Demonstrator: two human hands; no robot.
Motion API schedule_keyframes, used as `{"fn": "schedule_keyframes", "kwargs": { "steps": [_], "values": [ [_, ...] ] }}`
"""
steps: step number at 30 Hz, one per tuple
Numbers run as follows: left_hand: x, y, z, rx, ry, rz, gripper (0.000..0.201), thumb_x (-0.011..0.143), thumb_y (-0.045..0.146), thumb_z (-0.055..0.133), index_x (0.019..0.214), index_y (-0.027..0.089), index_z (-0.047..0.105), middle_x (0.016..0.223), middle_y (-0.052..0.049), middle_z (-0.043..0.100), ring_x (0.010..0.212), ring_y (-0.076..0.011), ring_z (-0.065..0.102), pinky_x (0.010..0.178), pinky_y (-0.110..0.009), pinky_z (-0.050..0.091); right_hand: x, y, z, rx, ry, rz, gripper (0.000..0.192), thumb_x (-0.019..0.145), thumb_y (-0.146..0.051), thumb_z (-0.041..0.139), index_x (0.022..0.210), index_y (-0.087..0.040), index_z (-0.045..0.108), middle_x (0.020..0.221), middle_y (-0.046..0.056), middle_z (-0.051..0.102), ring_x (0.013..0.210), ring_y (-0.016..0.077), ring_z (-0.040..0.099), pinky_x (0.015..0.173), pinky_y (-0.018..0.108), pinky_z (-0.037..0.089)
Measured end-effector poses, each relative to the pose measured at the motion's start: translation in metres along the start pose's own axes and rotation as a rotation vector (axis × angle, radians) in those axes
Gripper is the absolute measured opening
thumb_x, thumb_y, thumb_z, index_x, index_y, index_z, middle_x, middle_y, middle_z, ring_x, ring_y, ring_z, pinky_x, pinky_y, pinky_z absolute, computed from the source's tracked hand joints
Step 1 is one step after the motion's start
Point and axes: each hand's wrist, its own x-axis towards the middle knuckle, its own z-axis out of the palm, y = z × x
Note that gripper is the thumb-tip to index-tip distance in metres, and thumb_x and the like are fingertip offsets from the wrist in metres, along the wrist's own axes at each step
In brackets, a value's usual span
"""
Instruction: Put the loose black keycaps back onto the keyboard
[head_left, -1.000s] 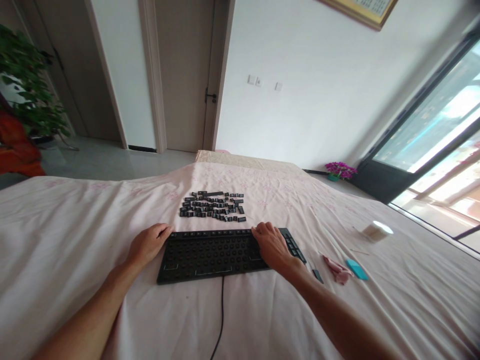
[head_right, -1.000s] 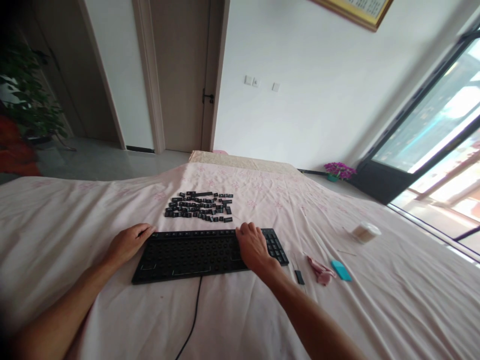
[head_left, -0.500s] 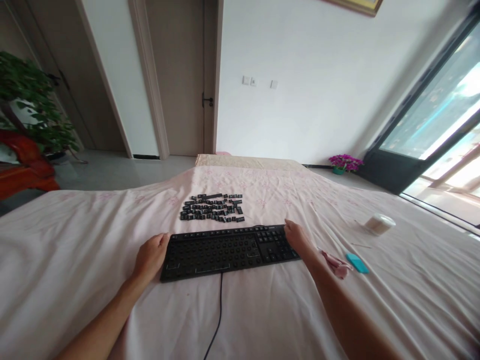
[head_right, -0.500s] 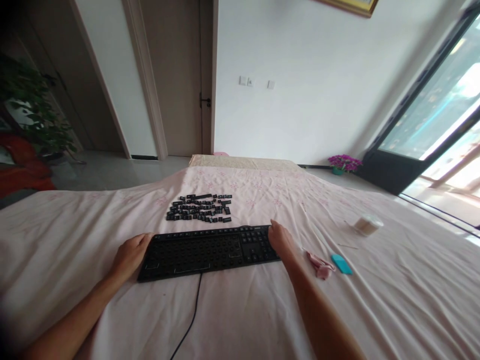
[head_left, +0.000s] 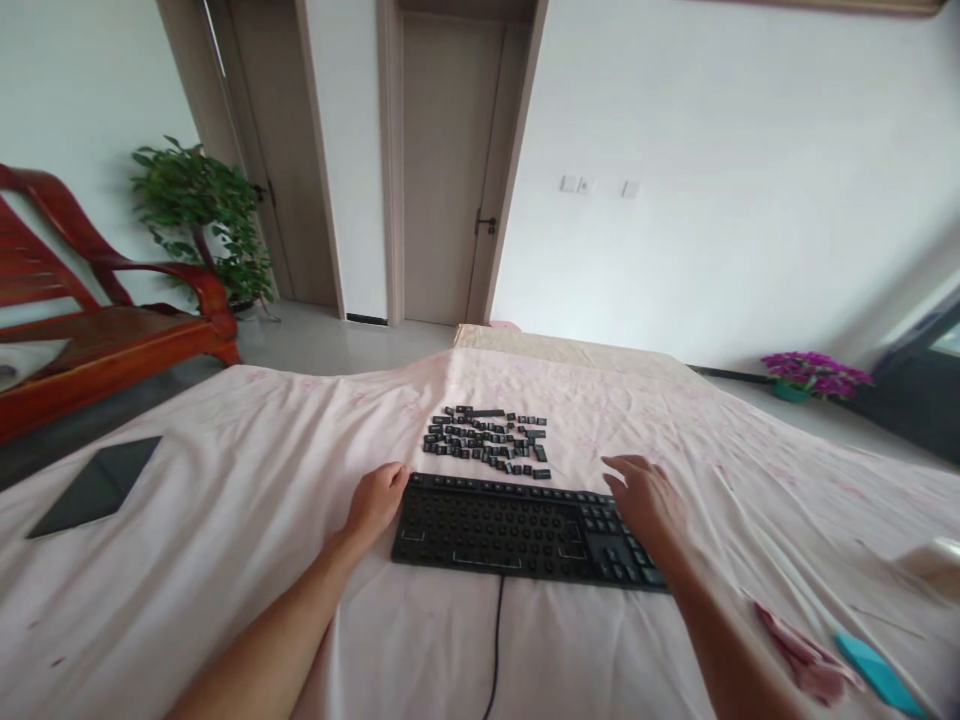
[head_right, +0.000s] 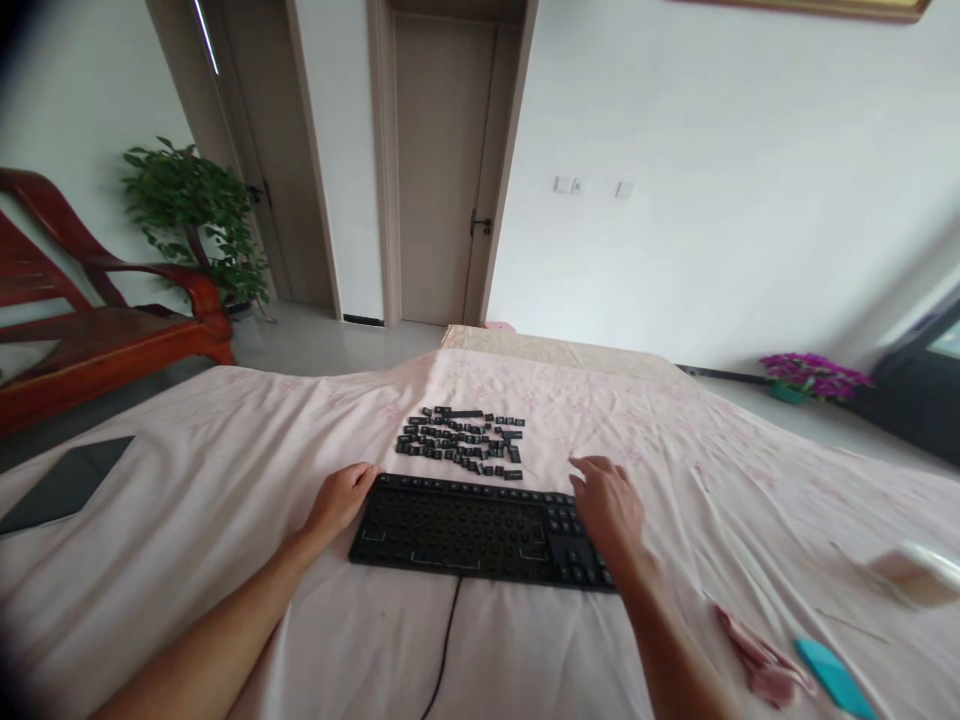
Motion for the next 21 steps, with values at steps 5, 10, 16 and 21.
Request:
{"fn": "schedule_keyframes", "kwargs": {
  "steps": [5,10,16,21],
  "values": [
    [0.002,-0.002,-0.002,-0.079,0.003,0.028,0.036,0.09,0.035,0.041,0.065,0.018,0.061,0.067,-0.001,0.065,0.066,-0.0131,0.056,0.062,-0.021,0.033,0.033,-0.133,0.025,0.26,-0.148,-0.379,0.021,0.086,-0.028,0.055,0.094,-0.026,0.074,0.098,0.003,0.07,0.097,0.0198,0.058,0.088,0.03,0.04],
    [0.004,-0.007,-0.002,-0.176,0.019,0.01,0.036,0.091,0.033,0.039,0.077,0.018,0.068,0.074,-0.003,0.069,0.068,-0.0139,0.06,0.062,-0.021,0.038,0.045,-0.228,0.062,0.219,-0.139,-0.488,0.017,0.084,-0.03,0.06,0.094,-0.029,0.074,0.099,0.001,0.068,0.098,0.0192,0.053,0.084,0.027,0.039],
    [0.008,-0.013,0.001,-0.308,0.011,-0.05,0.035,0.091,0.034,0.039,0.085,0.017,0.07,0.074,-0.004,0.07,0.065,-0.0133,0.062,0.06,-0.021,0.04,0.052,-0.265,0.081,0.11,-0.127,-0.527,0.017,0.084,-0.028,0.058,0.09,-0.027,0.074,0.099,0.006,0.065,0.101,0.0238,0.047,0.083,0.033,0.036],
    [0.009,-0.013,0.001,-0.293,0.001,-0.04,0.035,0.091,0.032,0.04,0.083,0.018,0.07,0.076,-0.005,0.071,0.07,-0.0139,0.063,0.062,-0.021,0.04,0.056,-0.271,0.085,0.024,-0.153,-0.555,0.018,0.083,-0.023,0.058,0.091,-0.024,0.074,0.101,0.009,0.063,0.102,0.0253,0.044,0.08,0.034,0.035]
  ]
}}
